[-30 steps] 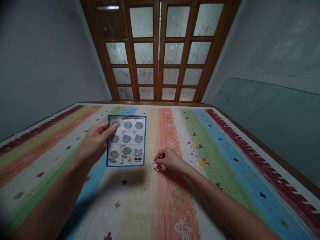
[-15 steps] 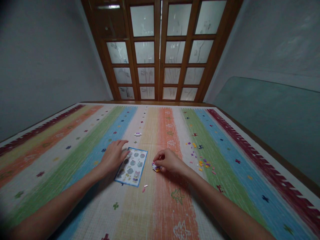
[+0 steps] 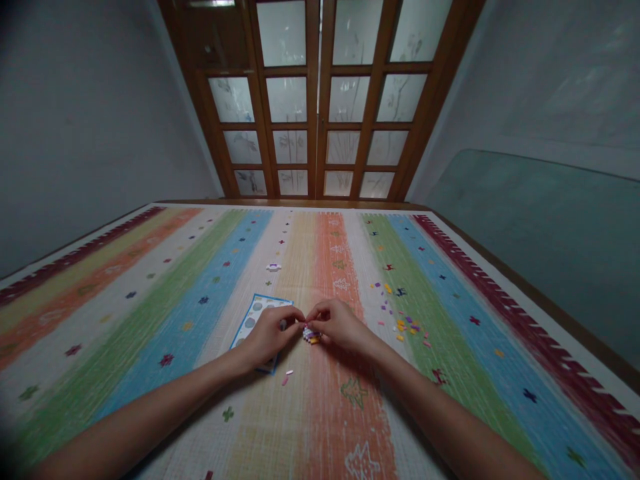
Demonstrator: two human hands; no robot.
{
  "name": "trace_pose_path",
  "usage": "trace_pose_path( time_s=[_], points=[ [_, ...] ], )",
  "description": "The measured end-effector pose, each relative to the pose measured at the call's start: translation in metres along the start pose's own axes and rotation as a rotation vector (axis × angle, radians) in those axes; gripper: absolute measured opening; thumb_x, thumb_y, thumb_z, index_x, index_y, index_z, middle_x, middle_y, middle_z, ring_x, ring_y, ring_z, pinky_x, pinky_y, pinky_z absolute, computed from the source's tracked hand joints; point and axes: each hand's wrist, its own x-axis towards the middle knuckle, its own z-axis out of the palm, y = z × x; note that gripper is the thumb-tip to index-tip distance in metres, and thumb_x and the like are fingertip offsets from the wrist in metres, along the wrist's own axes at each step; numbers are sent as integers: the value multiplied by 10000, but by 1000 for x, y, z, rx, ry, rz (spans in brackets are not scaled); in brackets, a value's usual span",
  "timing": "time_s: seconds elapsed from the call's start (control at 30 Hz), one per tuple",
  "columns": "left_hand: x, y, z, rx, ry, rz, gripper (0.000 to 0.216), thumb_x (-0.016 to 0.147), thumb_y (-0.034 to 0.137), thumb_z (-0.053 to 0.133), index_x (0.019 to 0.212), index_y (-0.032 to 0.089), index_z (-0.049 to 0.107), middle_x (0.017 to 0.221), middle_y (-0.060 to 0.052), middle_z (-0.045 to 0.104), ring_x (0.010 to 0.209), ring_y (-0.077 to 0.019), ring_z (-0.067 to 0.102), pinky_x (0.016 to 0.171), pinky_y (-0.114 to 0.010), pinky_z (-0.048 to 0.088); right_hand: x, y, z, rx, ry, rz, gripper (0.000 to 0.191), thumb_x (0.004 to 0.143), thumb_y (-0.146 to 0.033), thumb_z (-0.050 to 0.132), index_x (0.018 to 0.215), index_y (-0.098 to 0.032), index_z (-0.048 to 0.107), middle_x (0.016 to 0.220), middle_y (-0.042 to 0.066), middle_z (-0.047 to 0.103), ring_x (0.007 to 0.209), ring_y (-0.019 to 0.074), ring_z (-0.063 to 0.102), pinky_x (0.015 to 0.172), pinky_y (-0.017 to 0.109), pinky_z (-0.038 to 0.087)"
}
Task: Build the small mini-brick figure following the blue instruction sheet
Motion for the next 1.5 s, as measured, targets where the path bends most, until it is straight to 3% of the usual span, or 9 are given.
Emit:
trace_pose_path(
  time_s=[0.17, 0.4, 0.7, 1.17, 1.37, 1.5],
  points=[
    [-5, 2, 3, -13, 21, -4, 140, 811, 162, 534, 809, 151, 673, 722, -45, 688, 641, -156, 590, 617, -267, 442, -1, 2, 1, 11, 7, 0, 94, 666, -213, 666, 669, -133, 716, 665, 39, 661, 587, 122, 577, 541, 220, 444],
    [-6, -4, 9, 1, 45, 58, 135, 794, 119, 540, 800, 155, 670, 763, -55, 690, 687, -167, 594, 664, -296, 459, -8, 3, -2, 52, -5, -66, 159, 702, -258, 652, 770, -138, 731, 769, 66, 697, 706, 158, 628, 667, 268, 489],
    [-9, -6, 9, 79, 6, 184, 133, 829, 106, 516, 761, 139, 626, 770, -72, 657, 753, -182, 576, 690, -306, 458, -14, 4, -1, -158, 81, -170, 100, 710, -141, 606, 663, -153, 694, 720, 54, 669, 702, 154, 598, 672, 268, 455],
    [-8, -9, 11, 158, -16, 224, 174, 860, 96, 474, 791, 127, 631, 790, -82, 668, 762, -187, 593, 693, -312, 477, -15, 6, 3, -87, 117, -196, 101, 715, -162, 605, 671, -150, 695, 714, 52, 679, 692, 153, 609, 667, 273, 467],
    [-5, -9, -1, 143, 29, 184, 172, 820, 118, 569, 978, 134, 636, 844, -74, 689, 753, -179, 621, 702, -309, 494, -22, 4, -2, -85, 257, -179, 122, 765, -249, 614, 780, -155, 691, 737, 50, 667, 642, 142, 586, 598, 258, 455],
    [-4, -8, -11, 152, 47, 172, 193, 808, 74, 544, 963, 131, 644, 882, -88, 695, 767, -179, 630, 726, -322, 500, -36, 0, 2, -190, 278, -272, 110, 815, -205, 572, 779, -168, 670, 749, 41, 645, 664, 139, 567, 602, 252, 447]
  ],
)
